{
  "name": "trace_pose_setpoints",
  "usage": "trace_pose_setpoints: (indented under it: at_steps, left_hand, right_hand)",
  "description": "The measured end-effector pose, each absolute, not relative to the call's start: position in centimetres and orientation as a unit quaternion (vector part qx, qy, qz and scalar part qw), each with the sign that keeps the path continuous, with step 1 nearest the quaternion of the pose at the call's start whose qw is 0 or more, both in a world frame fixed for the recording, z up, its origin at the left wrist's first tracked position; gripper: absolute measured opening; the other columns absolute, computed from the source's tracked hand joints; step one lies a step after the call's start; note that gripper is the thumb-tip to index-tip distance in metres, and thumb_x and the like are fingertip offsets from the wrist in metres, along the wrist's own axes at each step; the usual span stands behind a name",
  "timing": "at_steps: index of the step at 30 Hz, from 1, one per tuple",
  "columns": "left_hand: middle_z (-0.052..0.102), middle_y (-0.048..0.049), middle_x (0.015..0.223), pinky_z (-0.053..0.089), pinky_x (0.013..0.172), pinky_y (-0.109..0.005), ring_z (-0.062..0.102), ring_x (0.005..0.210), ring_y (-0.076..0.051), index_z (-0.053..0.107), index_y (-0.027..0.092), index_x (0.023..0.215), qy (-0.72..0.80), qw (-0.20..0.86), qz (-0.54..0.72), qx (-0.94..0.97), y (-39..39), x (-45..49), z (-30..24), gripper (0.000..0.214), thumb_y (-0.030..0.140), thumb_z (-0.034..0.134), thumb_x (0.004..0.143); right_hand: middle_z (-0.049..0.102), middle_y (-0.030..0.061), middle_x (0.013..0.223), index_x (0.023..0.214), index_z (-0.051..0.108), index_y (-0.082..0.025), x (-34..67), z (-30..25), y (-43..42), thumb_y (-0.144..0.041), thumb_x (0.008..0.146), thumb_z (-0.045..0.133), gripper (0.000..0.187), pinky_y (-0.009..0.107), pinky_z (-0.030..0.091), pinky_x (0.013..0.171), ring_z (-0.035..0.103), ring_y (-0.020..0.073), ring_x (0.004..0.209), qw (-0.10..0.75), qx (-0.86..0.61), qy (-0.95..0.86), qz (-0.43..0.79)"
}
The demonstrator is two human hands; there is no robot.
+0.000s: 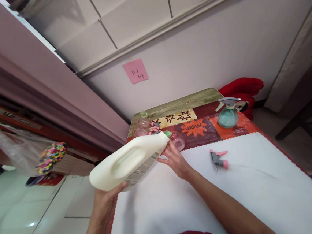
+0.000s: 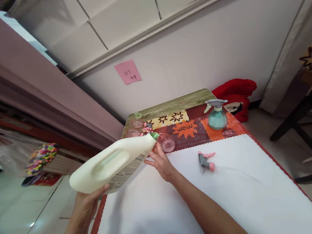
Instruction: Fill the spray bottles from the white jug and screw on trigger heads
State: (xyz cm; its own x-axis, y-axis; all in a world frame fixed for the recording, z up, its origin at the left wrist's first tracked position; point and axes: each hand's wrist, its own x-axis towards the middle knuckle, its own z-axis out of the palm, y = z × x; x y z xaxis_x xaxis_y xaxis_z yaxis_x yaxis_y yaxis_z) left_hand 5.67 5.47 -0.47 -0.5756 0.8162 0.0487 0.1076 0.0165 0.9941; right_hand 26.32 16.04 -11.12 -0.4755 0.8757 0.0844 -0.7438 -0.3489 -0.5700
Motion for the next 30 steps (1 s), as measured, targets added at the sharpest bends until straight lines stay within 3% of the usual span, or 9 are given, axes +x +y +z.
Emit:
trace_pose_setpoints:
  at_steps: [6,14,30]
  left_hand:
    - [0.071,-0.0104,0.131,0.056,0.099,-0.038,0.062,0.126,-0.035,0.06,0.023,0.14,0.646,0.302,0.605,0.355,5.4,6.0,0.1,0.1,0.022,0.096,0.046]
    - [0.068,-0.0126,0.136,0.057,0.098,-0.037,0.061,0.127,-0.036,0.061,0.021,0.138,0.651,0.316,0.594,0.35,5.4,6.0,0.7,0.1,0.018,0.096,0.045]
    - [0.072,-0.0119,0.131,0.06,0.091,-0.033,0.065,0.121,-0.035,0.063,0.02,0.136,0.647,0.307,0.607,0.345,5.6,6.9,1.4,0.098,0.021,0.097,0.044]
  right_hand:
    - [0.042,0.0012,0.157,0.155,0.033,-0.045,26.3,-11.2,16.0,-0.047,0.091,0.068,0.073,0.05,0.047,0.108,0.053,0.0223,0.13,0.49,-0.122,-0.276,0.818]
    - [0.039,-0.0001,0.159,0.15,0.04,-0.045,26.4,-10.9,15.9,-0.047,0.089,0.071,0.069,0.05,0.047,0.108,0.053,0.0234,0.132,0.491,-0.123,-0.269,0.819]
    - [0.04,0.0013,0.159,0.153,0.037,-0.046,26.4,-10.9,16.0,-0.047,0.088,0.071,0.073,0.052,0.047,0.107,0.052,0.0247,0.133,0.492,-0.116,-0.262,0.822]
